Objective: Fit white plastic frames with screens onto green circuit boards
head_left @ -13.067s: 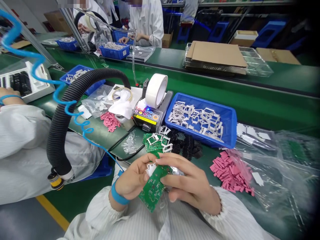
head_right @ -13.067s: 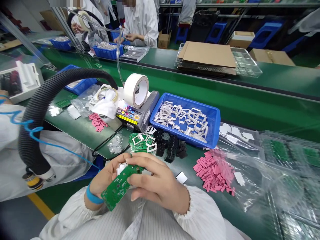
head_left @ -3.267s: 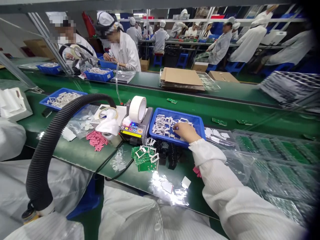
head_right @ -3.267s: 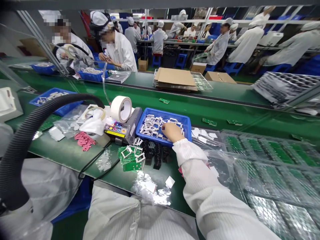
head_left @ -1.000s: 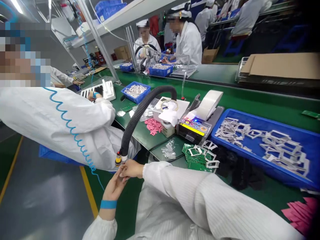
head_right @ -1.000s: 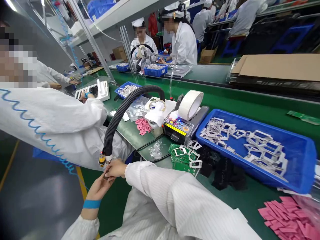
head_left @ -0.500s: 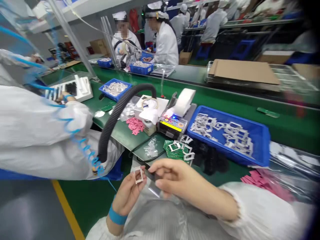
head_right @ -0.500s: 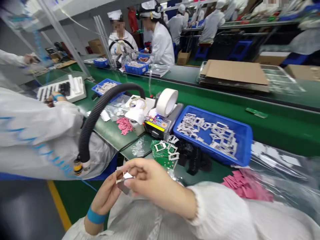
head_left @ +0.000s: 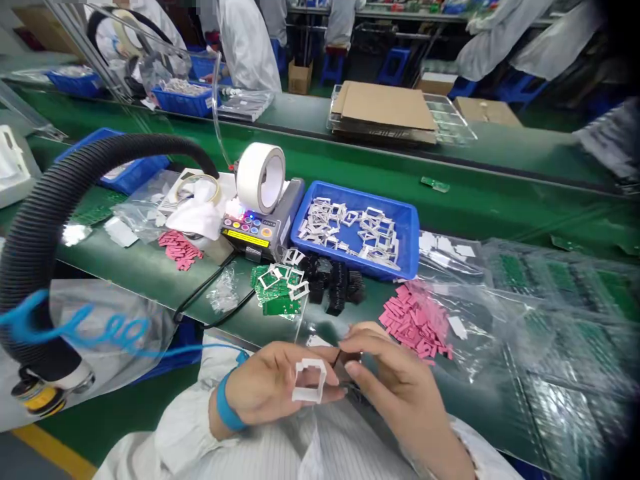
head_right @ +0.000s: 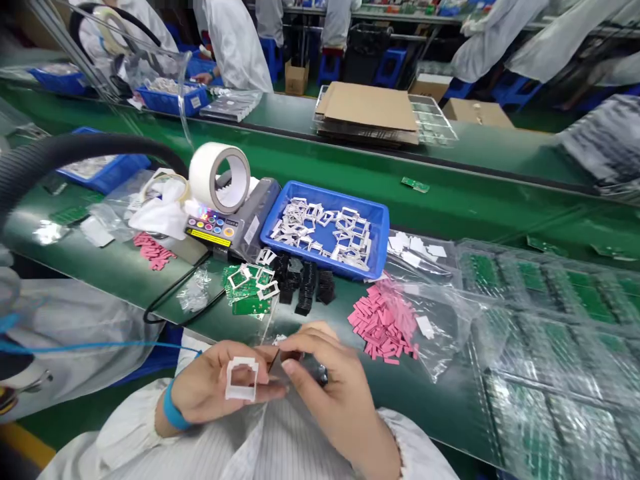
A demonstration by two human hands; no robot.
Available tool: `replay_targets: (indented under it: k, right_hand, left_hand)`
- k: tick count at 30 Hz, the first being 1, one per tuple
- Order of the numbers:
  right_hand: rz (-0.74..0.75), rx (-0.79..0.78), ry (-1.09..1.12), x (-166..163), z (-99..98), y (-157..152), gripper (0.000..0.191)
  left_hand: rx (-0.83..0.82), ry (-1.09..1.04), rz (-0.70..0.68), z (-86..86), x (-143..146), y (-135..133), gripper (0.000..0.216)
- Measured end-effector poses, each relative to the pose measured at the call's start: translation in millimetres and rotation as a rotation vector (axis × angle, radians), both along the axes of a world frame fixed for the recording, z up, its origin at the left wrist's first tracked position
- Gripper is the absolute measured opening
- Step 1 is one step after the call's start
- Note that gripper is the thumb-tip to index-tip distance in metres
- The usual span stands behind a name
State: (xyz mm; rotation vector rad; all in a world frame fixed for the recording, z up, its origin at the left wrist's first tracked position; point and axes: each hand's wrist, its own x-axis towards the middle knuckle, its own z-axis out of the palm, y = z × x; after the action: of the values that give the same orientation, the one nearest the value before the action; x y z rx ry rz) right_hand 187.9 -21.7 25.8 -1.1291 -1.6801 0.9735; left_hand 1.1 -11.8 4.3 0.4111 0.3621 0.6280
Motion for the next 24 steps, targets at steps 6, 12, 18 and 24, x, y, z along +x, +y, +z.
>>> replay_targets:
  k: [6,12,18,24]
  right_hand:
    - [0.188,0.064,-0.004,-12.6,6.9,16.3,0.022]
    - [-0.065,0.421,-0.165,-20.8,10.6,9.5,0.018]
    - [-0.061,0.383,-0.239,-20.2,13.2,7.6,0.018]
    - [-0.035,0.281,-0.226,-17.7,11.6,6.3,0.018]
  left_hand:
    - [0.039,0.062,0.097,5.5,-11.0,-5.8,0.036]
    - [0.377,0.161,0.146,19.2,-24.1,-7.8,0.030]
    - [0.675,0.181,0.186,11.1,-26.4,-7.0,0.036]
    - [0.720,0.326,0.116,15.1,-31.6,-8.7,0.034]
